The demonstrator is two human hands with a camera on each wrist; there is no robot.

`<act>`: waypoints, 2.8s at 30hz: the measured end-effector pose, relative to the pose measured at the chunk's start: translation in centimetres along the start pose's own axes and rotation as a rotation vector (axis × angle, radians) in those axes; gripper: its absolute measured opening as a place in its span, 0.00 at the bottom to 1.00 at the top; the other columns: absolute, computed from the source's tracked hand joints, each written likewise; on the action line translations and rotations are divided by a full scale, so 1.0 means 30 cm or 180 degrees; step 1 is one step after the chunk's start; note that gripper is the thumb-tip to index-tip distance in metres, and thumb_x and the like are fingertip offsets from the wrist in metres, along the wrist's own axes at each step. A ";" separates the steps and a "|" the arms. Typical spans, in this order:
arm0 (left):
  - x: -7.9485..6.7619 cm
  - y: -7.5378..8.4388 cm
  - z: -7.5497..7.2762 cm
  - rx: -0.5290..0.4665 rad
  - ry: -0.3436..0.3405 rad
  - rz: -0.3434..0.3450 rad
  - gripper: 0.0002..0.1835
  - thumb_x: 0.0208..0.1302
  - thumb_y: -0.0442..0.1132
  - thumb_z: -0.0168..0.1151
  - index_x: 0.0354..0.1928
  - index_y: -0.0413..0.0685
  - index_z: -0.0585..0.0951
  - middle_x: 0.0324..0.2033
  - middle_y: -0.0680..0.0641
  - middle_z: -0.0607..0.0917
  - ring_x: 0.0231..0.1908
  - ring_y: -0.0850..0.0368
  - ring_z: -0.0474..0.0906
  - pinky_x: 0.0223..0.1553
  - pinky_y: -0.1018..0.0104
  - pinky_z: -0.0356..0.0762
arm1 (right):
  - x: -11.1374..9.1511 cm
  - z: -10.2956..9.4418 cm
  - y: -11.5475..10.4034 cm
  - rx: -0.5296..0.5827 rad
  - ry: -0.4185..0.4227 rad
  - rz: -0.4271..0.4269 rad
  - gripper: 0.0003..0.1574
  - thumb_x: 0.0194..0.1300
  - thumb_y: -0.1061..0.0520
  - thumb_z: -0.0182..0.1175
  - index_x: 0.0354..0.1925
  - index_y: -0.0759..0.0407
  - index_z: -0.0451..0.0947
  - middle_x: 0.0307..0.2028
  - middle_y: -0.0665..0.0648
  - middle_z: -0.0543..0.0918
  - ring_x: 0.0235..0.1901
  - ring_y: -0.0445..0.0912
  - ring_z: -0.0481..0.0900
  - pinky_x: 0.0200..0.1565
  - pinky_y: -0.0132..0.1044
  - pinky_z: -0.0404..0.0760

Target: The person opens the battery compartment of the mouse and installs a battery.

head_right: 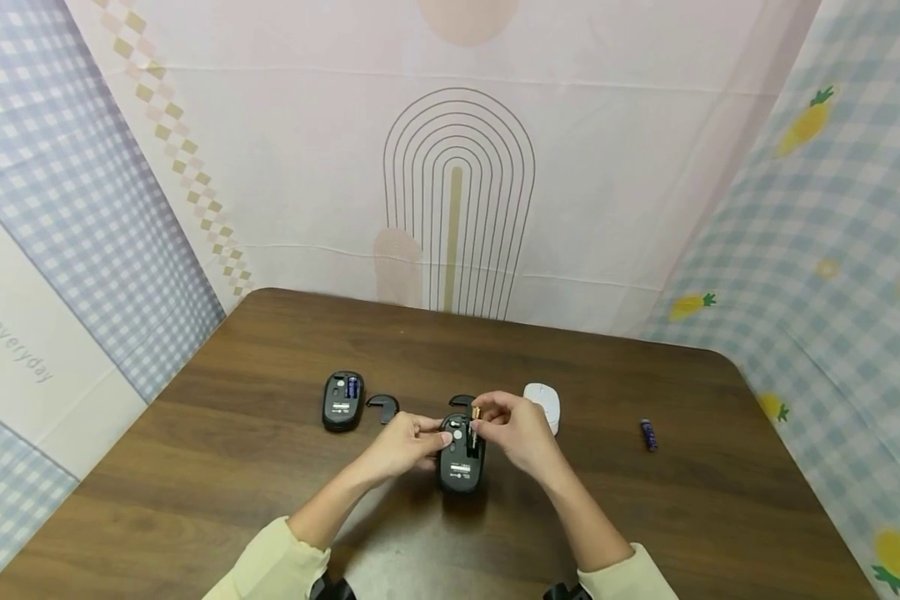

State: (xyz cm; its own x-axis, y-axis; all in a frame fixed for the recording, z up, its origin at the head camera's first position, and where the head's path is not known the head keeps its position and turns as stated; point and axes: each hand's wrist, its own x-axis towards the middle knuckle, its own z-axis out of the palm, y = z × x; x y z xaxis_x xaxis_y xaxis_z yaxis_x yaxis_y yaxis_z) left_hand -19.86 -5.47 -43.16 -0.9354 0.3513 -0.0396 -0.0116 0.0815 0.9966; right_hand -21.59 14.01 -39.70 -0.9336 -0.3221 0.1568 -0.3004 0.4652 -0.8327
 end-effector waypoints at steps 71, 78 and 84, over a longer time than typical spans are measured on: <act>-0.009 0.004 -0.041 0.0006 0.0100 -0.0065 0.18 0.62 0.30 0.57 0.51 0.24 0.74 0.37 0.33 0.83 0.32 0.44 0.83 0.29 0.60 0.82 | 0.033 0.092 0.002 0.0494 0.0304 0.0980 0.12 0.50 0.67 0.66 0.37 0.68 0.83 0.37 0.64 0.83 0.31 0.45 0.82 0.33 0.35 0.83; -0.017 -0.006 -0.051 0.0021 0.0076 -0.0039 0.19 0.63 0.31 0.56 0.52 0.24 0.73 0.39 0.32 0.82 0.32 0.43 0.82 0.29 0.59 0.83 | 0.037 0.102 0.010 0.0516 0.0266 0.1016 0.12 0.50 0.66 0.66 0.38 0.68 0.83 0.38 0.64 0.83 0.32 0.46 0.82 0.33 0.35 0.82; -0.024 -0.021 -0.067 0.0048 0.0070 -0.0040 0.18 0.62 0.31 0.57 0.51 0.24 0.74 0.38 0.32 0.82 0.31 0.44 0.83 0.29 0.61 0.83 | 0.047 0.123 0.026 0.0769 0.0128 0.1122 0.14 0.51 0.67 0.65 0.40 0.70 0.82 0.35 0.64 0.83 0.32 0.47 0.82 0.38 0.42 0.83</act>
State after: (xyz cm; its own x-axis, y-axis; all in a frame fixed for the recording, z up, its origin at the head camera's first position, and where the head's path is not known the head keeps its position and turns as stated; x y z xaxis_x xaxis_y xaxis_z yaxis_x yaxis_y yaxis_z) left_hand -19.88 -7.65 -43.61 -0.9428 0.3295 -0.0503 -0.0182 0.1000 0.9948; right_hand -22.42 10.89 -42.08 -0.9793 -0.1434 -0.1429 0.0882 0.3330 -0.9388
